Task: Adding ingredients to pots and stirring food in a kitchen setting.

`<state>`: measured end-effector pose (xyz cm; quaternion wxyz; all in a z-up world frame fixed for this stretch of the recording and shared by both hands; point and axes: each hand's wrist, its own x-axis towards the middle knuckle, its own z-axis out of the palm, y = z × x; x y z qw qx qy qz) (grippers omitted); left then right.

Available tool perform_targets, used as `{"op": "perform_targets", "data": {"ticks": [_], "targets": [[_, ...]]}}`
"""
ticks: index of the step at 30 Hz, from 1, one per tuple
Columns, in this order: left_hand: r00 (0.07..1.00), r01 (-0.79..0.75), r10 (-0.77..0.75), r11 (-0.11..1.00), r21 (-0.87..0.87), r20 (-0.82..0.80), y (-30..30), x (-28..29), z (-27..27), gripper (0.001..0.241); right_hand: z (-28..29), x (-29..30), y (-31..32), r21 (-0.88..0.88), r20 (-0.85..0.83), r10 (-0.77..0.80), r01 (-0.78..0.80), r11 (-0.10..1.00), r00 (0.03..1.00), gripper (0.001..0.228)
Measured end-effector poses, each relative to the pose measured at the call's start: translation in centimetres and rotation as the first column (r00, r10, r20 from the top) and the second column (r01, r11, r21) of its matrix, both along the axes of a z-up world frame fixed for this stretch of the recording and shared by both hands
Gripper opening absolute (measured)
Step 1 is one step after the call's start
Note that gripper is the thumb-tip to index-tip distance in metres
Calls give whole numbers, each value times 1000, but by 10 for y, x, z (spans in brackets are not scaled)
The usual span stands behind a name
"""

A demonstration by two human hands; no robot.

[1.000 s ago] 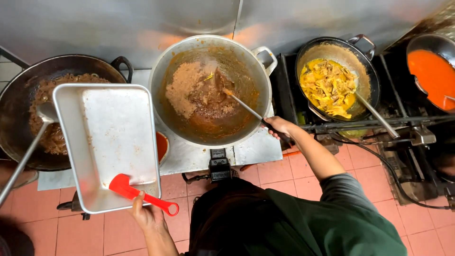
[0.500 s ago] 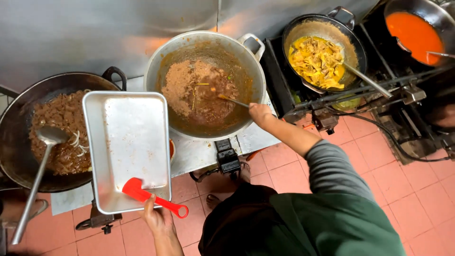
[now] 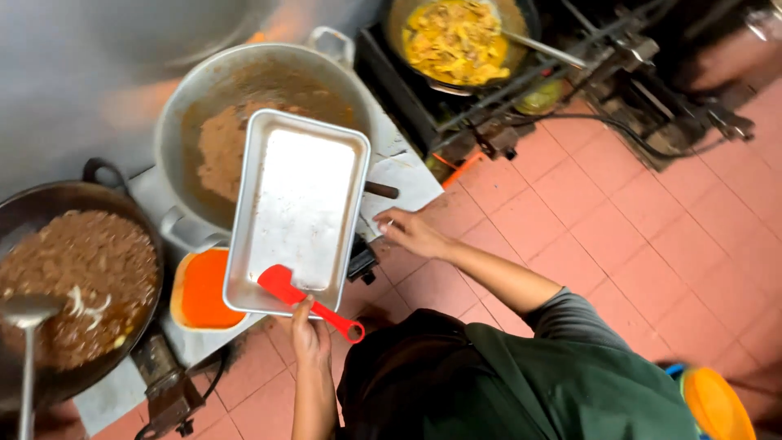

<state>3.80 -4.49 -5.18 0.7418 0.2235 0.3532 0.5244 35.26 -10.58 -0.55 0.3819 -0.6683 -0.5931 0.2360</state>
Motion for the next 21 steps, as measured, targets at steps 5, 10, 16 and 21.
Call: {"op": "perform_targets", "data": {"ticks": [5, 10, 16, 21], "targets": [[928, 353, -345, 935, 31, -139, -62, 103, 23, 85, 51, -14, -119, -174, -545, -386, 349, 921, 744, 43], [752, 657, -644, 748, 88, -143, -161, 203, -4, 90, 3, 27, -256, -255, -587, -705, 736, 627, 397, 40], [713, 701, -597, 586, 407, -368, -270, 279, 51, 89, -5, 32, -417, -280, -601, -799, 943, 177, -28, 36], [188, 805, -980, 121, 581, -57, -346, 341, 175, 93, -29, 22, -518, -323, -549, -786, 939, -116, -285, 35]]}}
